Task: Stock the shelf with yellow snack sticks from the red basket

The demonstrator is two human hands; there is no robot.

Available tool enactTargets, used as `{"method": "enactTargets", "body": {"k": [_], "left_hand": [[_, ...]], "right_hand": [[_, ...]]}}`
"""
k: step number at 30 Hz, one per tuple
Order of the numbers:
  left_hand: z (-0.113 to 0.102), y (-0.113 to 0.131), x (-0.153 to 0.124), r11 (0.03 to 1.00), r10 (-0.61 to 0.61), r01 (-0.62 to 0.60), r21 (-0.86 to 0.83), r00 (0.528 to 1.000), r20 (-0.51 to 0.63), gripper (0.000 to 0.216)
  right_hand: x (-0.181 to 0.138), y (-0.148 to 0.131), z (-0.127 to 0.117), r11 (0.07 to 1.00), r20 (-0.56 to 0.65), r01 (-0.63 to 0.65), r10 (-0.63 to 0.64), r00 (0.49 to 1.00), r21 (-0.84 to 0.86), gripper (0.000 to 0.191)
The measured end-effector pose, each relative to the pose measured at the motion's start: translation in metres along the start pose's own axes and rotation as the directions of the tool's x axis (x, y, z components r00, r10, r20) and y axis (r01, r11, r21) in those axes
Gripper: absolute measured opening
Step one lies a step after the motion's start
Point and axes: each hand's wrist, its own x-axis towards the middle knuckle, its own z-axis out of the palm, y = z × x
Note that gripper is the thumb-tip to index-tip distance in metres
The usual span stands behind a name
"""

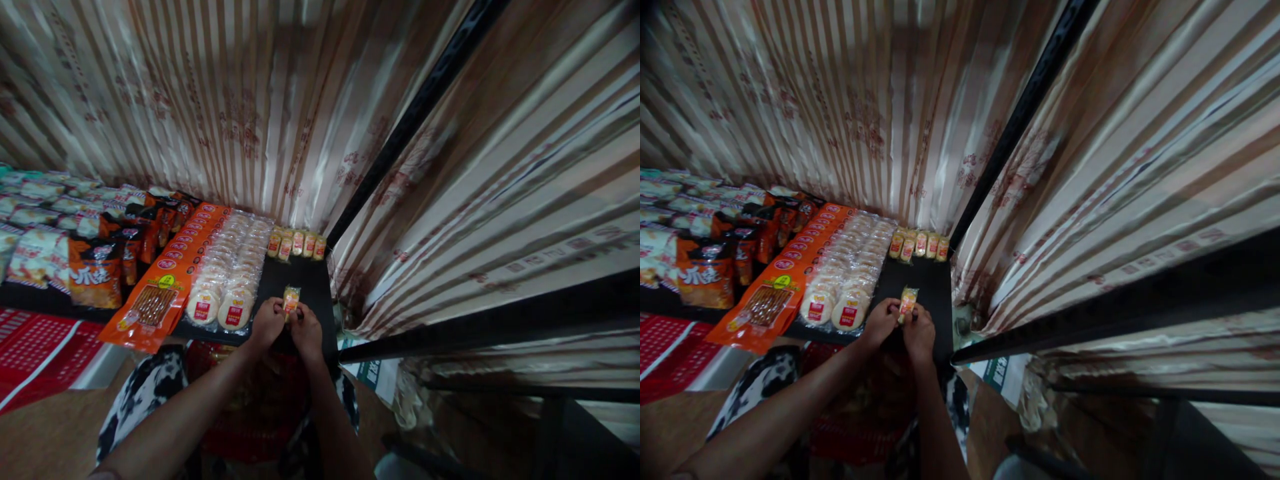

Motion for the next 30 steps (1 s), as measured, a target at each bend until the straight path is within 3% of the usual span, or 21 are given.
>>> {"method": "enactTargets", "body": {"k": [3, 10, 17, 30], "left_hand": [[0.001, 0.002, 0.004, 1.000, 0.018, -0.018, -0.018, 1.000, 0.002, 0.028], [0.006, 0.009, 0.003, 0.991, 0.047, -0.055, -0.120, 0.997, -0.063, 0.039], [0.008, 0.018, 0.012, 0.992, 0.054, -0.065, -0.110, 0.994, -0.093, 0.043], [0.020, 0.024, 0.037, 0.999, 0.020, -0.025, -0.030, 0.990, -0.139, 0.035]], "right_hand": [[0.004, -0.003, 0.001, 1.000, 0.013, -0.021, 0.021, 1.000, 0.002, 0.032], [0.007, -0.010, 0.010, 0.994, -0.088, -0.029, 0.038, 0.995, 0.104, 0.041], [0.019, -0.012, 0.014, 0.990, -0.125, -0.031, 0.048, 0.991, 0.136, 0.043], [0.044, -0.005, 0.019, 1.000, -0.122, 0.012, -0.014, 0.992, -0.010, 0.041]]}}
